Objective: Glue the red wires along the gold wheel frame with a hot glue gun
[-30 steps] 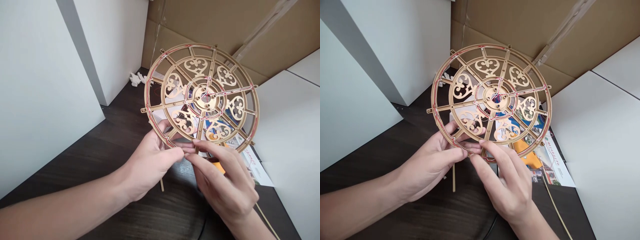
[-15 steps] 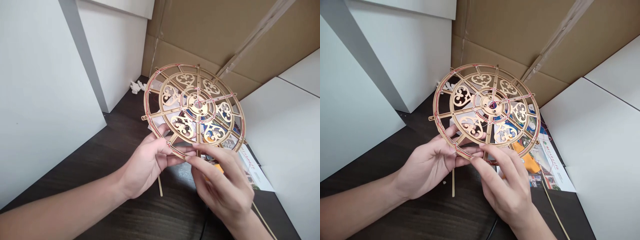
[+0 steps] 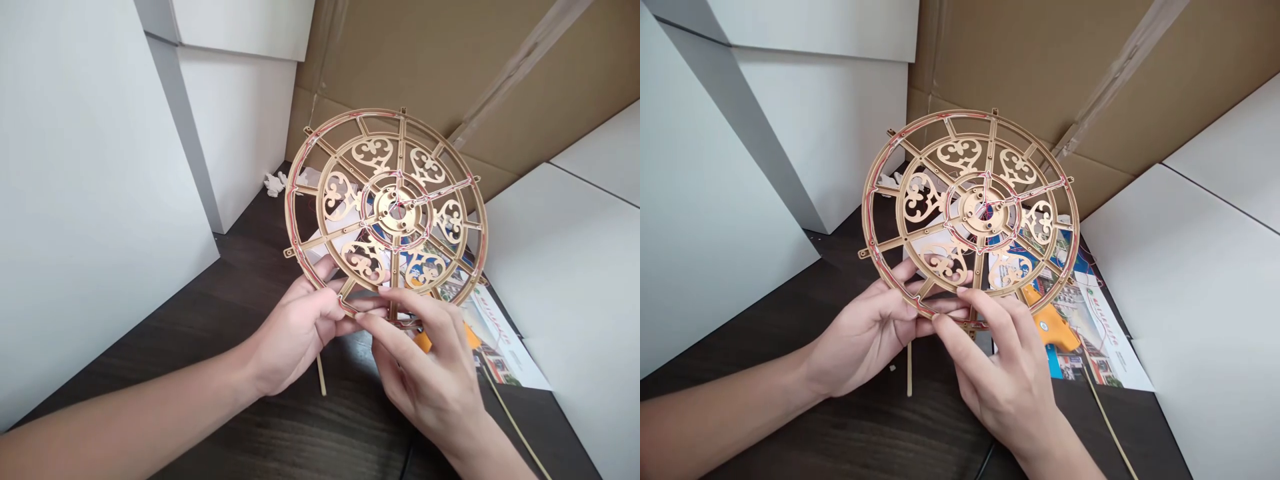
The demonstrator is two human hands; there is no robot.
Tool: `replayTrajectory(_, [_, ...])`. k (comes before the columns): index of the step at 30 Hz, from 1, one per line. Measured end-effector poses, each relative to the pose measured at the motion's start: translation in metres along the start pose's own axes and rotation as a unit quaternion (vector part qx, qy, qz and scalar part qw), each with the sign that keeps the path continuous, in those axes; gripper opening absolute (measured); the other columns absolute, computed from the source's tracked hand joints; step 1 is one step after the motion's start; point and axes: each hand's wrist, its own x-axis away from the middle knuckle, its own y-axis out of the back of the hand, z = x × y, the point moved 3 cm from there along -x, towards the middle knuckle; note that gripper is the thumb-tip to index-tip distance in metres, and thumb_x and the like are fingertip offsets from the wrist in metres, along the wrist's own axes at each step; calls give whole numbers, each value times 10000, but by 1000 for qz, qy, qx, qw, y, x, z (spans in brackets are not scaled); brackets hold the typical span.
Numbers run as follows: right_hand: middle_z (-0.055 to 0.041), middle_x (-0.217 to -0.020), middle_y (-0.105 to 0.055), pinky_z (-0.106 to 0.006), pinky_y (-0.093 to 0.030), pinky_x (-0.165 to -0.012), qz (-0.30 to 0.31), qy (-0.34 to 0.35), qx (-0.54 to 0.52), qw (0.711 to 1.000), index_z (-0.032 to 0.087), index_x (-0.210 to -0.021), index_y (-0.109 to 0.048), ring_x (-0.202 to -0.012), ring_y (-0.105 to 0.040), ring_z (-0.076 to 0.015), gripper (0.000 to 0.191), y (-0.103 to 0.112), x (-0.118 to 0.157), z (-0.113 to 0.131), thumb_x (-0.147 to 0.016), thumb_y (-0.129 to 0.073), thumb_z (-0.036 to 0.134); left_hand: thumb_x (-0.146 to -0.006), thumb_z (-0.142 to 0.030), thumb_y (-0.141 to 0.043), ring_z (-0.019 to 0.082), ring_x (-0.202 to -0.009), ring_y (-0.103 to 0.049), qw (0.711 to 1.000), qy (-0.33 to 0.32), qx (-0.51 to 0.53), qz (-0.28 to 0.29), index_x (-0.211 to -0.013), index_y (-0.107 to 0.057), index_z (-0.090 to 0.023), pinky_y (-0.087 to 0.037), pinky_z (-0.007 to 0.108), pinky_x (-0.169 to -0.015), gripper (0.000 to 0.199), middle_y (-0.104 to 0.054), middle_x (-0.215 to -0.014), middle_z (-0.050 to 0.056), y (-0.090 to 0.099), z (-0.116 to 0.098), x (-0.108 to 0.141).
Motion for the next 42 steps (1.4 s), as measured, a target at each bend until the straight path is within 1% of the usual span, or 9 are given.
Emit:
replayTrajectory(4, [-139, -1313, -543, -454, -476, -931, 8, 1, 14, 1000, 204, -1198, -664, -1105, -544, -268, 413, -5, 1, 0, -837, -645, 7, -775, -50, -499, 188, -1035, -708, 1000, 2, -21, -13, -1411, -492, -242, -557, 291, -896, 664, -676, -1269, 70, 1, 3, -2])
replayTrajectory(7, [-148, -1305, -544, -475, -478, -936, 12, 6, 15, 1000, 193, -1190, -662, -1115, -538, -278, 399, -9, 2, 0, -838, -636, 6, -766, -23, -483, 170, -1005, -715, 998, 9, -30, -46, -1383, -501, -222, -562, 262, -855, 649, -691, -1235, 66, 2, 5, -2])
replayTrajectory(11, [-158, -1305, -539, -491, -478, -941, 15, 11, 15, 1000, 189, -1194, -663, -1129, -536, -291, 389, -9, 2, 1, -846, -635, 19, -792, -41, -506, 168, -998, -718, 996, 15, -51, -67, -1312, -548, -212, -568, 272, -894, 549, -685, -1255, 69, 3, 6, -2])
replayTrajectory(17, [-161, -1288, -541, -497, -480, -933, 18, 15, 15, 1000, 191, -1205, -666, -1111, -539, -286, 382, -6, 3, 2, -852, -661, 44, -789, -55, -520, 189, -1016, -720, 995, 8, -68, -77, -1277, -592, -224, -582, 280, -887, 521, -685, -1259, 70, 2, 5, -3])
replayTrajectory(21, [-160, -1291, -538, -493, -479, -934, 14, 15, 15, 1000, 191, -1194, -669, -1114, -544, -286, 379, -7, 2, 2, -843, -679, 47, -799, -60, -516, 176, -1034, -715, 995, 5, -74, -73, -1252, -614, -207, -571, 288, -961, 486, -695, -1229, 72, 1, 5, -3])
replayTrajectory(30, [-166, -1292, -535, -495, -481, -928, 21, 12, 14, 1000, 186, -1180, -675, -1112, -547, -291, 359, -7, 1, 3, -846, -682, 56, -808, -57, -508, 200, -1091, -700, 994, -1, -87, -68, -1267, -597, -221, -559, 326, -1000, 496, -685, -1247, 73, 3, 6, -2])
replayTrajectory(35, [-170, -1304, -531, -482, -478, -919, 28, 14, 29, 999, 197, -1195, -679, -1110, -540, -298, 375, -7, 2, 3, -843, -685, 66, -809, -48, -517, 193, -1072, -705, 994, 4, -84, -72, -1267, -603, -224, -575, 278, -944, 499, -680, -1263, 69, 5, 8, -3])
replayTrajectory(39, [-160, -1314, -526, -474, -472, -937, 30, 15, 44, 998, 221, -1228, -667, -1127, -539, -294, 407, -7, 1, 4, -850, -675, 70, -769, -29, -565, 195, -1061, -708, 996, -4, -66, -64, -1225, -620, -185, -576, 273, -957, 485, -698, -1218, 77, 7, 9, -5])
replayTrajectory(42, [-155, -1301, -531, -475, -469, -943, 29, 12, 41, 999, 228, -1230, -663, -1120, -548, -292, 408, -7, 1, 4, -851, -683, 76, -791, -38, -560, 188, -1060, -708, 996, -5, -71, -63, -1243, -615, -204, -579, 267, -945, 485, -696, -1225, 68, 7, 9, -3])
